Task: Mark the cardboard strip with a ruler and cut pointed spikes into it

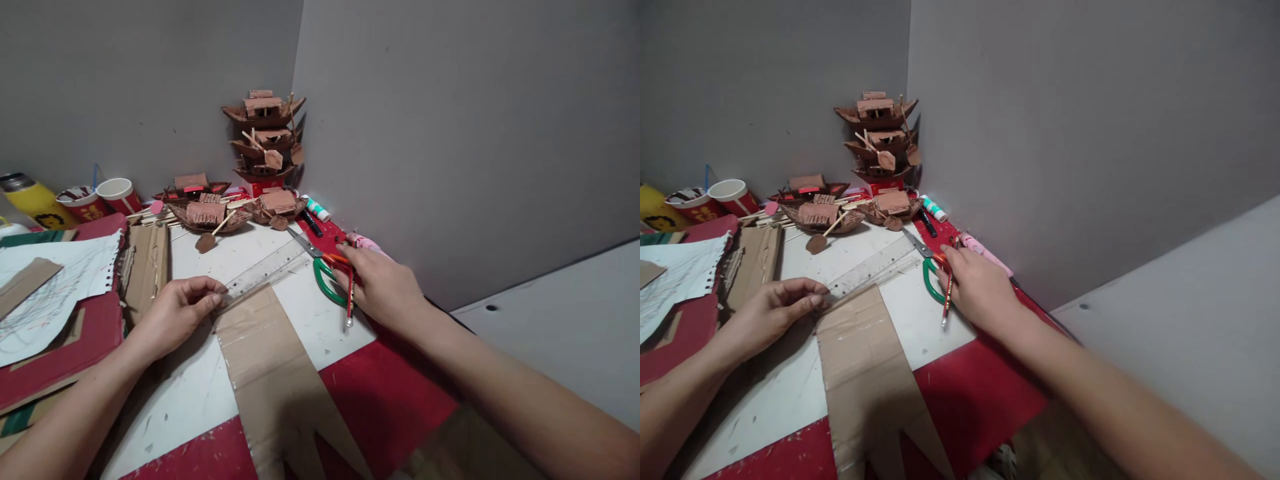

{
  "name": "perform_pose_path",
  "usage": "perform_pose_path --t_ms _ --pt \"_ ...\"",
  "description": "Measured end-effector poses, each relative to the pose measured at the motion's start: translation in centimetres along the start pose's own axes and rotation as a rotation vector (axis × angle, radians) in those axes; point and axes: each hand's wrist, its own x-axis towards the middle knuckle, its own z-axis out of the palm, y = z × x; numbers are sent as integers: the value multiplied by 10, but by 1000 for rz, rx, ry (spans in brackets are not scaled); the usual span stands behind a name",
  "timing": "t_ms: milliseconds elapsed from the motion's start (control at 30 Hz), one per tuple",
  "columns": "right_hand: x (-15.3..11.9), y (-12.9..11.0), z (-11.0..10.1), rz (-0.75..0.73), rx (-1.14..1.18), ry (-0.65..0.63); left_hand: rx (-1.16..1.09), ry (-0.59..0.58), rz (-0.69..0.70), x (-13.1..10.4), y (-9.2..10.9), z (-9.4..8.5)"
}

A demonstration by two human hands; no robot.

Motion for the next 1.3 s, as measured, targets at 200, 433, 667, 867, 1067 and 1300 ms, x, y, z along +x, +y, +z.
perform_pose_path --t_ms 200,433,667,867,1067,1300 --pt "-4 -54 -17 -530 522 91 55 -2 45 4 -3 0" --pt "-1 -95 0 -997 495 -283 83 -9 55 4 -5 3" --pt "3 -89 15 -901 626 -427 122 37 23 7 -4 8" --pt "6 -88 24 -989 664 -341 148 64 32 7 -7 7" --pt "8 -88 25 -1014 683 -373 170 85 0 7 -6 4" --pt "6 -85 27 -989 671 -395 268 31 -89 5 4 3"
